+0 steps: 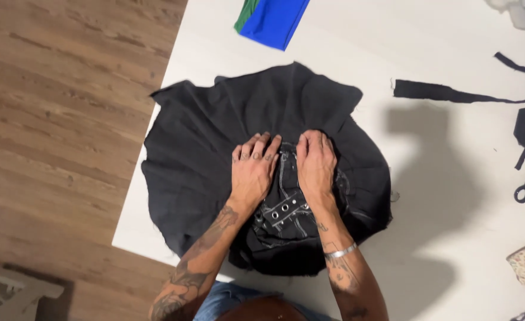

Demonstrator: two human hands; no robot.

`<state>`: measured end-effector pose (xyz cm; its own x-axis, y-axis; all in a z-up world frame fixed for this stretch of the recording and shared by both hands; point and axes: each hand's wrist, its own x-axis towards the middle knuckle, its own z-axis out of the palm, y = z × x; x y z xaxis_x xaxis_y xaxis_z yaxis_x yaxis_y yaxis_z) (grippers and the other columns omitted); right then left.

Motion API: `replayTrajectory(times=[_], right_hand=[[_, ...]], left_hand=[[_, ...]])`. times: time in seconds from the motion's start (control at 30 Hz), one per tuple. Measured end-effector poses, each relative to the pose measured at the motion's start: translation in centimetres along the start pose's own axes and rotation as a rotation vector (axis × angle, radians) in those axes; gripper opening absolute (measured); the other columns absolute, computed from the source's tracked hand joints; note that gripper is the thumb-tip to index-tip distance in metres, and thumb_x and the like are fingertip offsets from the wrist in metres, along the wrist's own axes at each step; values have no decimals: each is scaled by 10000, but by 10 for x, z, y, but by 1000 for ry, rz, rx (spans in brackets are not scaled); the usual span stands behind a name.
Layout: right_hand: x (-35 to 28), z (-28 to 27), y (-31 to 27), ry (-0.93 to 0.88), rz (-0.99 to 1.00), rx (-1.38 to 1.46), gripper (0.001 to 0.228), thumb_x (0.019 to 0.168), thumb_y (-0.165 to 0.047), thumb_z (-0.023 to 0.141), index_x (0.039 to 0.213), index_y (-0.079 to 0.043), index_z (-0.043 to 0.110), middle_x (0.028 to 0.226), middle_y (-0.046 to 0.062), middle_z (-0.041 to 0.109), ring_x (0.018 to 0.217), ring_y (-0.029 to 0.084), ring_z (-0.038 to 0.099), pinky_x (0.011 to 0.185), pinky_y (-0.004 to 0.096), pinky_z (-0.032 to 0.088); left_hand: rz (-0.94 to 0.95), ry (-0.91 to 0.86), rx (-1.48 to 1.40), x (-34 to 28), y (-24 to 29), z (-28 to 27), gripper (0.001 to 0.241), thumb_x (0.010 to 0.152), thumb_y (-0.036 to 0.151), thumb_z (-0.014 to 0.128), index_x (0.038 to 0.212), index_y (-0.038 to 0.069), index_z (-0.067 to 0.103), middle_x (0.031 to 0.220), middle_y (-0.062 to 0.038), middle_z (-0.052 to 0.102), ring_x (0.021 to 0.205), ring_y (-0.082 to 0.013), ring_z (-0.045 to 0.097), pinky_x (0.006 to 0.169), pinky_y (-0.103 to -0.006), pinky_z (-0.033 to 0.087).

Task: Pinning fabric to a garment and trimming the excess with scissors on a work table

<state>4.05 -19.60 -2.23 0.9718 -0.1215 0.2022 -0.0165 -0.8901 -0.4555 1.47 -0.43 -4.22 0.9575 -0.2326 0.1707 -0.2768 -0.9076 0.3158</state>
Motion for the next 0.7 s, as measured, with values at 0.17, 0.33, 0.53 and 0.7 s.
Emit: replayTrajectory(times=[0.17,0.33,0.53,0.7], right_hand=[[5,-5,-7,-61,121,97,85,1211,-234,764,1185,-153,767,977,103,719,1008,403,808,883,546,659],[8,-7,-9,-75,211,191,86,1194,-244,790,1155,-170,772,971,80,722,1007,383,803,895,533,643],[0,-7,-4,-130,416,198,111,1158,-289,820,1113,-187,830,951,81,765,1022,392,820,907,564,643],[-5,2,0,-154,498,80,177,1130,-375,823,1083,-207,853,927,51,797,1002,413,834,921,611,647]], left_hand=[[7,70,24,2,6,2,464,1306,459,558,1738,378,707,1595,-33,750,1497,-314,717,1179,-553,542],[17,109,25,6,6,5,453,1312,459,549,1720,373,726,1578,-32,762,1478,-315,729,1152,-545,531],[31,120,28,3,9,4,442,1302,437,568,1699,363,744,1561,-35,775,1477,-309,731,1152,-535,536],[13,143,26,4,12,1,433,1298,410,591,1693,345,756,1569,-46,779,1481,-315,732,1163,-534,552]])
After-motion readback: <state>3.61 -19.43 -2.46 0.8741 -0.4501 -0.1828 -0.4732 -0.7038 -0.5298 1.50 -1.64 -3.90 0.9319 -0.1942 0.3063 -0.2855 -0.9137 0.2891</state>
